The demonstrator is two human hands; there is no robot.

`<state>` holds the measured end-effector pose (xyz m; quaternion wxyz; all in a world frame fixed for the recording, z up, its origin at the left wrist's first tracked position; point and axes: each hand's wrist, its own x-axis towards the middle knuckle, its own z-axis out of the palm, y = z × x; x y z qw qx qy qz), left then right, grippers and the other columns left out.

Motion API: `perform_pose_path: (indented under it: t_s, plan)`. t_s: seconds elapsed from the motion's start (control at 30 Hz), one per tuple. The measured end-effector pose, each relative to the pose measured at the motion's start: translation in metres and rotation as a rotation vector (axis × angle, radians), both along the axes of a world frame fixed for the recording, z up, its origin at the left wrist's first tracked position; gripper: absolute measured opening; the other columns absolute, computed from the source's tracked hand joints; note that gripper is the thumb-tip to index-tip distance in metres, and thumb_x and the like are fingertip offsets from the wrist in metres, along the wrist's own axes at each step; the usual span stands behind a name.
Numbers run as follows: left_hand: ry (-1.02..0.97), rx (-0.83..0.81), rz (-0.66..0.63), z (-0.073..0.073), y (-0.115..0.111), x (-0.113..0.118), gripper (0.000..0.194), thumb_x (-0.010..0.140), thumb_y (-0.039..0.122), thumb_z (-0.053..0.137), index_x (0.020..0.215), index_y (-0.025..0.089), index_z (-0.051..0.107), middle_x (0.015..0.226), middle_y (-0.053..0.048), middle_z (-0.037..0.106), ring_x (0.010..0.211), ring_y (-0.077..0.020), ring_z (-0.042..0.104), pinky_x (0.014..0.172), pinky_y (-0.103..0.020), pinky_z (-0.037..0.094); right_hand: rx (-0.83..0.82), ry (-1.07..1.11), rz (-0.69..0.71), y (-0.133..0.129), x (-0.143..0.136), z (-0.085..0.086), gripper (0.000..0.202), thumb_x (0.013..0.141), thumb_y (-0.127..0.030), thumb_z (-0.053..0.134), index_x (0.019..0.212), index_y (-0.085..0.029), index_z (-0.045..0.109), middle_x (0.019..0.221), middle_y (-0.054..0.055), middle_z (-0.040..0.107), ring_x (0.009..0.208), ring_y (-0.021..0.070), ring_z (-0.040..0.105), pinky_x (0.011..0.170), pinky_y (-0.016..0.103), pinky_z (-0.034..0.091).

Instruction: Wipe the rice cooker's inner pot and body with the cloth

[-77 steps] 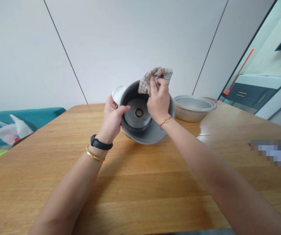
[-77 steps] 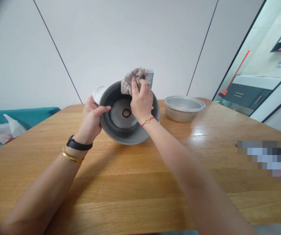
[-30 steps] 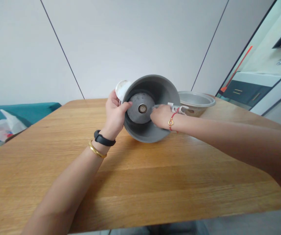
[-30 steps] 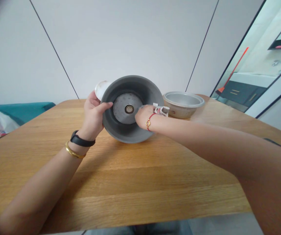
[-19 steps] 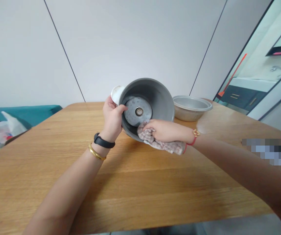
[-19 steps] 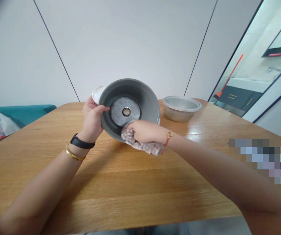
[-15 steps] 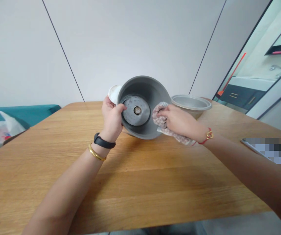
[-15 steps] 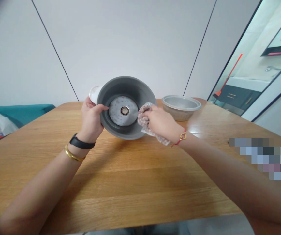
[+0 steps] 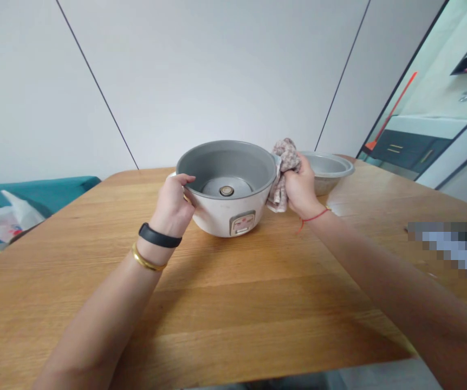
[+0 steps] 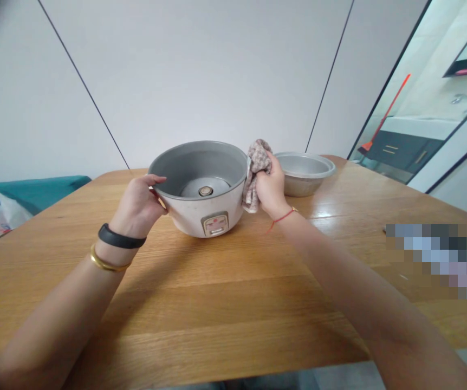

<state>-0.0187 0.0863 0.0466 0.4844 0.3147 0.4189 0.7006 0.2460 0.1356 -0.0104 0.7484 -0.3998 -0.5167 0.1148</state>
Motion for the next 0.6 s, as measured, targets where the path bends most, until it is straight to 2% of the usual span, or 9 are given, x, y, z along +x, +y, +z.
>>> perform_pose_path:
  t_s: [0.1,0.2,0.27,0.3,0.37,0.4,0.47,0.53,0.6]
  plan:
    - [0.06,-0.109,-0.043,0.002,-0.01,0.005,0.029,0.058,0.025,0.078,0.079,0.02,0.058,0.08,-0.003,0.055,0.081,-0.022,0.056,0.069,-0.036,0.05,-0.066,-0.016,0.014,0.022,0.006,0.014,0.054,0.07,-0.014,0.045,0.12,-0.021,0.062,0.121,0.004,0.068,0.115,0.0195,0.062,0.109,0.042,0.045]
    - [0.279,-0.05,0.034,-0.004,-0.002,0.001,0.048,0.06,0.037,0.084,0.098,0.024,0.059,0.1,-0.006,0.057,0.1,-0.0279,0.055,0.086,-0.047,0.048,-0.121,-0.17,-0.065,0.019,0.008,0.019,0.059,0.073,-0.012,0.04,0.129,-0.018,0.059,0.127,0.008,0.065,0.12,0.02,0.059,0.11,0.042,0.043]
    - [0.486,0.086,0.145,-0.01,0.013,-0.01,0.058,0.06,0.044,0.086,0.107,0.026,0.058,0.116,-0.008,0.055,0.114,-0.0316,0.052,0.1,-0.054,0.041,-0.119,-0.305,-0.155,0.0,0.004,0.013,0.063,0.075,-0.01,0.038,0.135,-0.018,0.056,0.132,0.01,0.061,0.126,0.0222,0.055,0.112,0.045,0.04]
    - [0.61,0.19,0.193,-0.013,0.021,-0.018,0.057,0.062,0.048,0.086,0.107,0.026,0.06,0.121,-0.01,0.054,0.121,-0.033,0.048,0.107,-0.055,0.036,-0.106,-0.365,-0.196,-0.012,0.001,0.008,0.064,0.076,-0.009,0.038,0.136,-0.019,0.056,0.132,0.011,0.06,0.127,0.0235,0.053,0.113,0.047,0.039]
    - [0.873,0.435,0.202,-0.016,0.037,-0.032,0.042,0.072,0.056,0.076,0.096,0.024,0.066,0.126,-0.01,0.055,0.132,-0.0334,0.042,0.116,-0.053,0.026,-0.064,-0.47,-0.257,-0.036,-0.009,-0.005,0.065,0.078,-0.008,0.038,0.139,-0.022,0.056,0.131,0.012,0.056,0.128,0.0254,0.051,0.114,0.049,0.039]
    - [0.975,0.542,0.167,-0.016,0.044,-0.038,0.037,0.079,0.059,0.068,0.088,0.024,0.067,0.123,-0.01,0.058,0.132,-0.0323,0.042,0.117,-0.051,0.025,-0.039,-0.518,-0.278,-0.047,-0.015,-0.012,0.067,0.079,-0.007,0.039,0.141,-0.024,0.056,0.13,0.011,0.054,0.127,0.0257,0.051,0.114,0.049,0.039]
    - [1.069,0.682,0.08,-0.016,0.052,-0.046,0.043,0.091,0.061,0.051,0.076,0.023,0.065,0.111,-0.01,0.065,0.124,-0.0296,0.051,0.115,-0.048,0.03,0.016,-0.618,-0.31,-0.062,-0.027,-0.023,0.069,0.081,-0.007,0.04,0.144,-0.028,0.054,0.129,0.011,0.05,0.128,0.0264,0.048,0.114,0.049,0.039]
    - [1.061,0.719,0.037,-0.015,0.054,-0.049,0.049,0.096,0.061,0.041,0.072,0.024,0.063,0.097,-0.009,0.068,0.11,-0.0275,0.058,0.111,-0.047,0.036,0.052,-0.719,-0.33,-0.067,-0.038,-0.03,0.069,0.083,-0.008,0.041,0.146,-0.033,0.052,0.128,0.009,0.047,0.128,0.0282,0.046,0.114,0.051,0.038]
    - [1.05,0.716,0.039,-0.013,0.051,-0.05,0.05,0.096,0.062,0.039,0.072,0.024,0.062,0.089,-0.008,0.067,0.1,-0.0264,0.059,0.109,-0.045,0.037,0.059,-0.791,-0.335,-0.065,-0.046,-0.033,0.066,0.086,-0.009,0.042,0.145,-0.037,0.054,0.129,0.008,0.045,0.125,0.0302,0.044,0.112,0.053,0.038]
